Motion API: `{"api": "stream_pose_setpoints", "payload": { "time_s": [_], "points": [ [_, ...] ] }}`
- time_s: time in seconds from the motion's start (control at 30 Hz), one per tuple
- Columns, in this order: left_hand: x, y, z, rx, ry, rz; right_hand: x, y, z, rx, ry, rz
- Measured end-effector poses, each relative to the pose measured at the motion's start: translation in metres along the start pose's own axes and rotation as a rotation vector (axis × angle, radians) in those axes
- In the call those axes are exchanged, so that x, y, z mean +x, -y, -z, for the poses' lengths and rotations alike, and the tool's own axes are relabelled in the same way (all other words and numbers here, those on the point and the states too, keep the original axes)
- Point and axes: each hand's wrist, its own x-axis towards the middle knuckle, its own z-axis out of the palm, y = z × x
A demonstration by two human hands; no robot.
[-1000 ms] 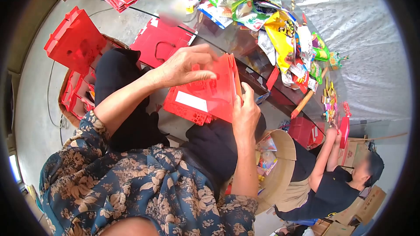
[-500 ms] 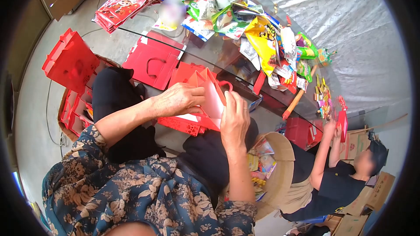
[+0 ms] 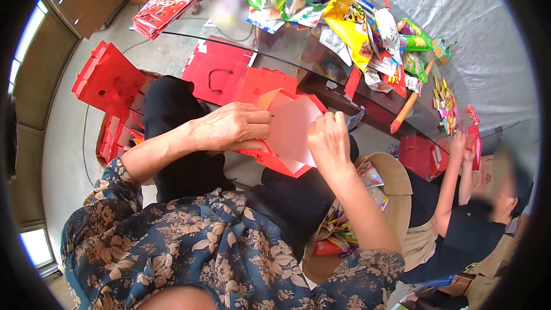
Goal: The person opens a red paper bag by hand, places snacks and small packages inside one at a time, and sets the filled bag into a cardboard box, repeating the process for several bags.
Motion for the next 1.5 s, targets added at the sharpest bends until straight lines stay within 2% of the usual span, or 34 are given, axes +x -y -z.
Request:
{"api": "stream_pose_setpoints", "payload": {
  "time_s": [0.07, 0.13, 0.17, 0.27, 0.33, 0.4, 0.47, 0.53, 0.63, 0.7, 0.73, 0.8, 0.87, 0.93, 0.97, 1.07, 1.17, 1.2, 1.27, 1.37, 1.47, 1.5],
  "points": [
    [0.002, -0.007, -0.001, -0.002, 0.015, -0.017, -0.004, 0.001, -0.008, 0.065, 0.114, 0.065],
    [0.006, -0.011, -0.009, 0.012, 0.043, -0.032, 0.002, 0.012, -0.031, 0.233, 0.085, 0.104],
    [0.009, -0.013, -0.014, 0.0, 0.021, -0.068, 0.004, 0.018, -0.028, 0.573, 0.199, -0.026],
    [0.024, -0.036, -0.008, 0.108, 0.002, -0.175, 0.007, 0.036, -0.029, 0.633, -0.232, 0.032],
    [0.024, -0.043, -0.011, 0.227, 0.01, -0.219, 0.0, 0.027, -0.057, 0.816, 0.129, -0.151],
    [0.021, -0.05, -0.002, 0.245, 0.05, -0.225, 0.002, 0.002, -0.065, 0.902, 0.498, -0.218],
    [0.015, -0.045, -0.002, 0.221, 0.046, -0.222, 0.003, -0.02, -0.063, 1.0, 0.716, -0.277],
    [0.009, -0.04, -0.007, 0.282, 0.062, -0.266, 0.004, -0.025, -0.06, 1.108, 0.712, -0.32],
    [0.012, -0.036, -0.016, 0.17, 0.008, -0.171, 0.006, -0.01, -0.06, 1.187, 0.688, -0.314],
    [0.016, -0.029, -0.015, 0.157, 0.006, -0.145, 0.006, 0.014, -0.056, 1.047, 0.722, -0.163],
    [0.018, -0.026, -0.014, 0.15, 0.008, -0.133, 0.006, 0.026, -0.047, 0.866, 0.813, -0.02],
    [0.019, -0.02, -0.012, 0.124, 0.005, -0.103, -0.007, 0.037, -0.048, 0.94, 0.712, 0.035],
    [0.017, -0.012, -0.014, 0.098, -0.017, -0.077, -0.005, 0.03, -0.045, 0.997, 0.658, -0.007],
    [0.019, -0.002, -0.01, 0.116, -0.04, -0.065, 0.014, 0.016, -0.008, 1.043, 0.639, -0.158],
    [0.019, 0.003, -0.008, 0.123, -0.051, -0.06, 0.014, 0.012, -0.011, 1.265, 0.303, -0.176],
    [0.025, 0.024, -0.002, 0.172, -0.074, -0.015, 0.019, -0.018, 0.015, 1.561, 0.107, -0.568],
    [0.03, 0.042, 0.0, 0.169, -0.121, 0.036, 0.016, -0.05, 0.014, 1.514, -0.212, -0.662],
    [0.03, 0.046, -0.001, 0.163, -0.141, 0.047, 0.016, -0.06, 0.011, 1.391, -0.26, -0.713],
    [0.026, 0.055, -0.007, 0.161, -0.194, 0.05, 0.007, -0.083, -0.017, 1.25, -0.335, -0.78],
    [0.016, 0.065, -0.015, 0.166, -0.259, 0.053, 0.001, -0.107, -0.042, 1.294, -0.31, -1.122],
    [0.001, 0.072, -0.02, 0.164, -0.284, 0.07, 0.002, -0.122, -0.065, 1.298, -0.342, -1.248],
    [-0.003, 0.075, -0.02, 0.163, -0.286, 0.078, 0.01, -0.124, -0.07, 1.113, -0.435, -1.209]
  ]
}}
